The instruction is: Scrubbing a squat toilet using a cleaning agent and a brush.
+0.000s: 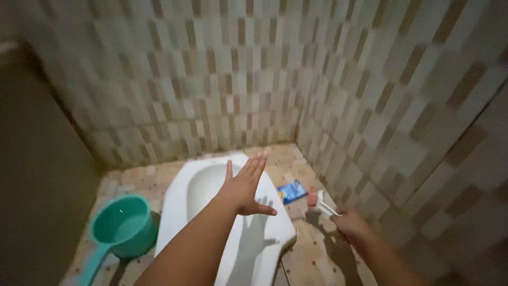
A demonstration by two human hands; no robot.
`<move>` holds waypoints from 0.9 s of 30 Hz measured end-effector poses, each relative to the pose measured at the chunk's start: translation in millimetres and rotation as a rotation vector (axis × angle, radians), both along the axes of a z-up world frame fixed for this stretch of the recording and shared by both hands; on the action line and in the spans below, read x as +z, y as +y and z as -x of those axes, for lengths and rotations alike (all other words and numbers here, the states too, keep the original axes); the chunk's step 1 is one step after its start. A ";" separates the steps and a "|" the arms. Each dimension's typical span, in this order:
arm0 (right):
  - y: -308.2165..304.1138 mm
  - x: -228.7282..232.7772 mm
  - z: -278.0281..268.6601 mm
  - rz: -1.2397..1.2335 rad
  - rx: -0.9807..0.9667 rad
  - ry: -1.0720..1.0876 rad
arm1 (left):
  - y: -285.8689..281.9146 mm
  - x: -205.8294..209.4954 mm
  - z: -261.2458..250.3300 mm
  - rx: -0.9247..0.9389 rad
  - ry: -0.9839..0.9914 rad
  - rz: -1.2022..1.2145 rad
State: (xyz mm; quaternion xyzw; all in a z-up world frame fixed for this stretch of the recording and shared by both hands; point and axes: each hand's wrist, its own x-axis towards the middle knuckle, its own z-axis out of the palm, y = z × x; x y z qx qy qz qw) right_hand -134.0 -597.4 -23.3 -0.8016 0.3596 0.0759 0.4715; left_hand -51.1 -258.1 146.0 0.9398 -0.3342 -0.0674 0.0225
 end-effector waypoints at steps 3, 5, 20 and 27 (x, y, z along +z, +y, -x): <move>23.1 99.6 -3.1 -0.087 -0.007 0.029 | 26.1 41.0 4.2 0.024 -0.116 0.023; 18.1 124.7 -14.1 -0.147 0.045 -0.022 | 46.7 66.9 7.4 0.061 -0.155 0.014; 128.1 218.9 -33.4 0.238 0.407 0.147 | 257.6 98.4 61.5 0.564 0.007 -0.216; 43.3 -43.5 -110.1 0.632 0.872 0.061 | 291.3 31.8 30.7 0.667 0.287 -0.248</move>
